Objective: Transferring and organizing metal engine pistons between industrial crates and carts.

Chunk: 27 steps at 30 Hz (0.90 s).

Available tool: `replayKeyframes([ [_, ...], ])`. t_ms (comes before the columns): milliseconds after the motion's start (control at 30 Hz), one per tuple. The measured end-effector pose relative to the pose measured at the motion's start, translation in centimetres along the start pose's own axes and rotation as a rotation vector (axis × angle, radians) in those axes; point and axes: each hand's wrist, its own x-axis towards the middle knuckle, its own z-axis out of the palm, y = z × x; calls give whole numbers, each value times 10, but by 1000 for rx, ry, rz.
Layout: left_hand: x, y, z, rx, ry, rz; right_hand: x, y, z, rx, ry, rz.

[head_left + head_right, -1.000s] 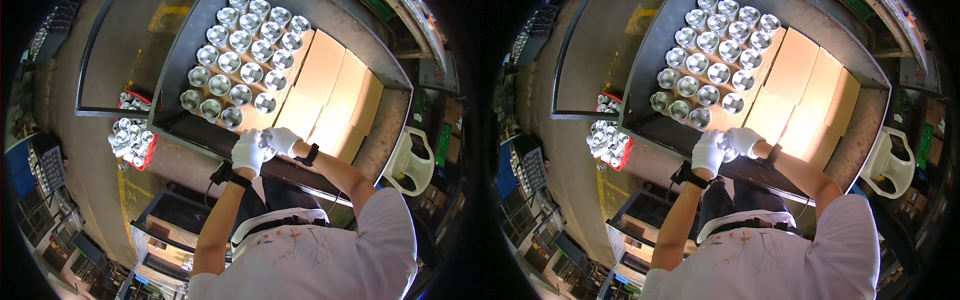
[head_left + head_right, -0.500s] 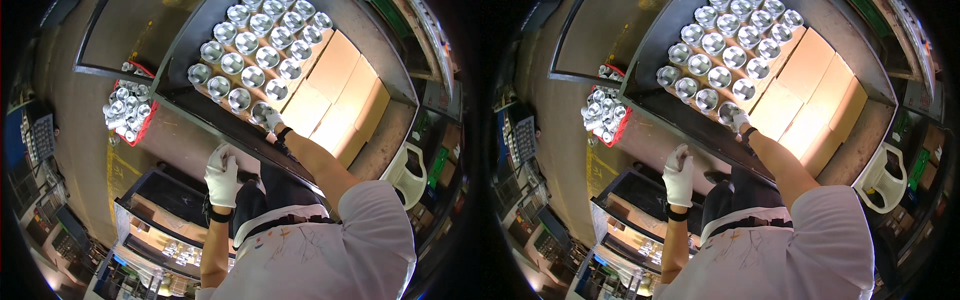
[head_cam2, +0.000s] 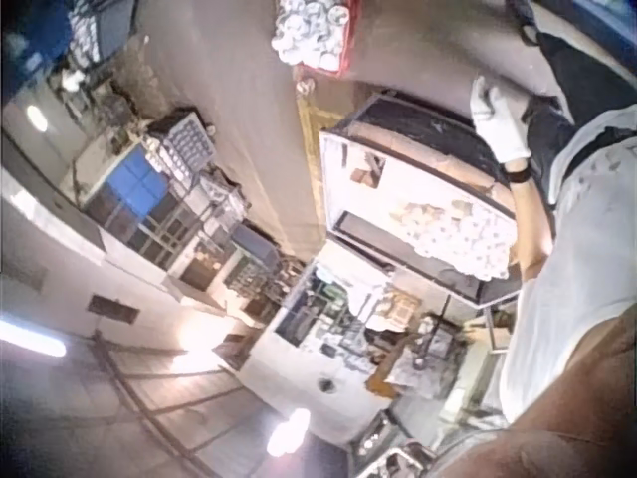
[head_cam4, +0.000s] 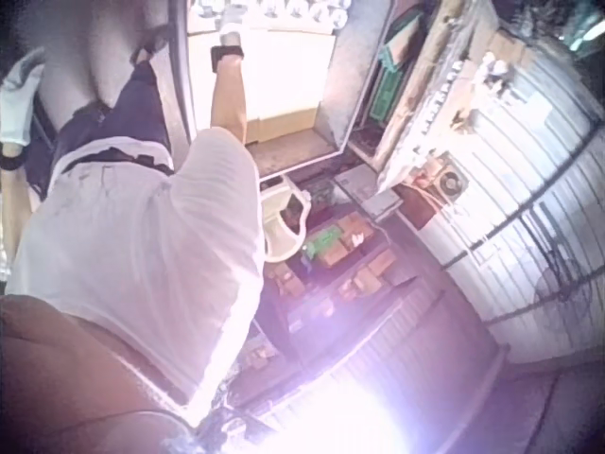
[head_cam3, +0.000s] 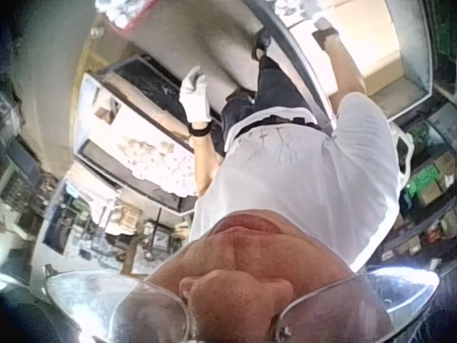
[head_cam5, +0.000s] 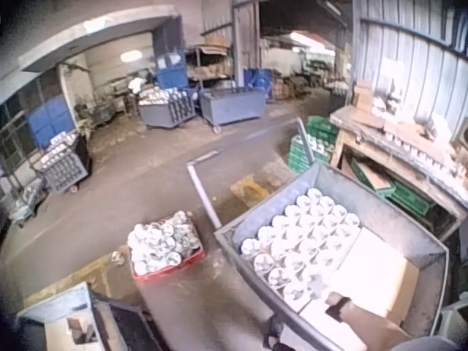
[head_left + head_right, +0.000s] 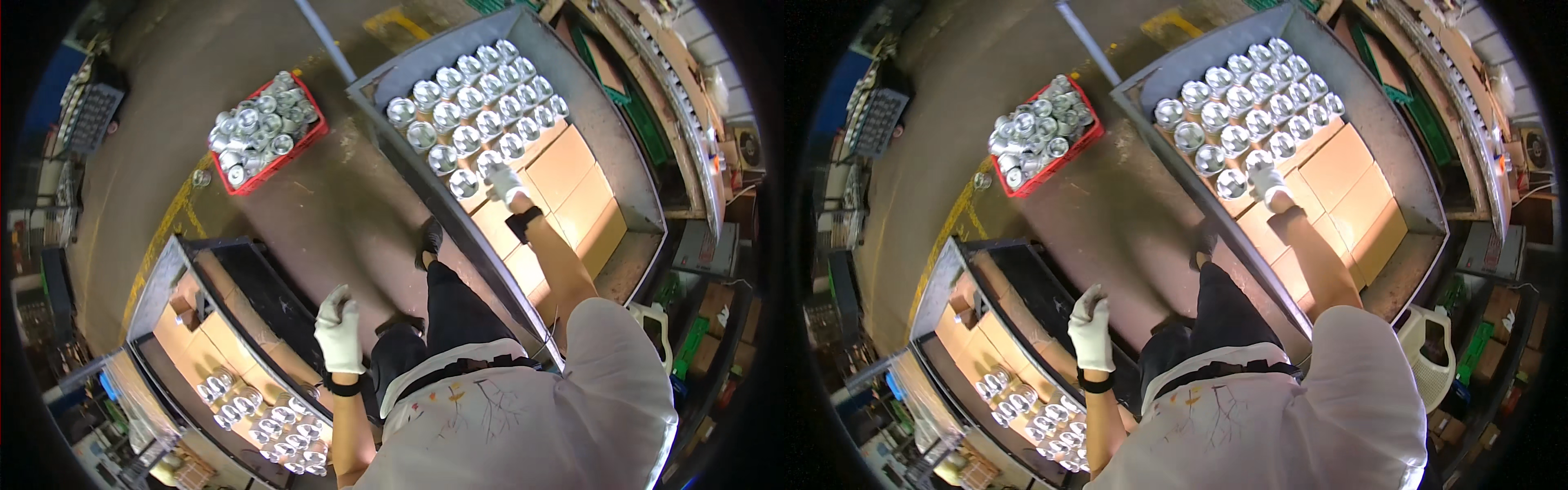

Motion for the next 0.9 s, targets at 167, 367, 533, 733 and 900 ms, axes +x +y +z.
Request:
replayKeyframes([
  [167,-99,-97,-134,-410,344,-149,-148,-238,56,228,-180,-125],
  [367,-227,-215,-259,-103,693,-166,-292,-351,269,-99,-901,-393],
  [533,-323,-283,-288,-335,1071,-454,-410,-399,446,-585,-1196,-1151],
  [733,-386,-342,-241,-279,1223,-765,-519,-351,621,-896,-1597,-1807],
  [900,-357,-334,-238,-362,1198,-884,-540,-223,673,-1404,-1366,-2274],
])
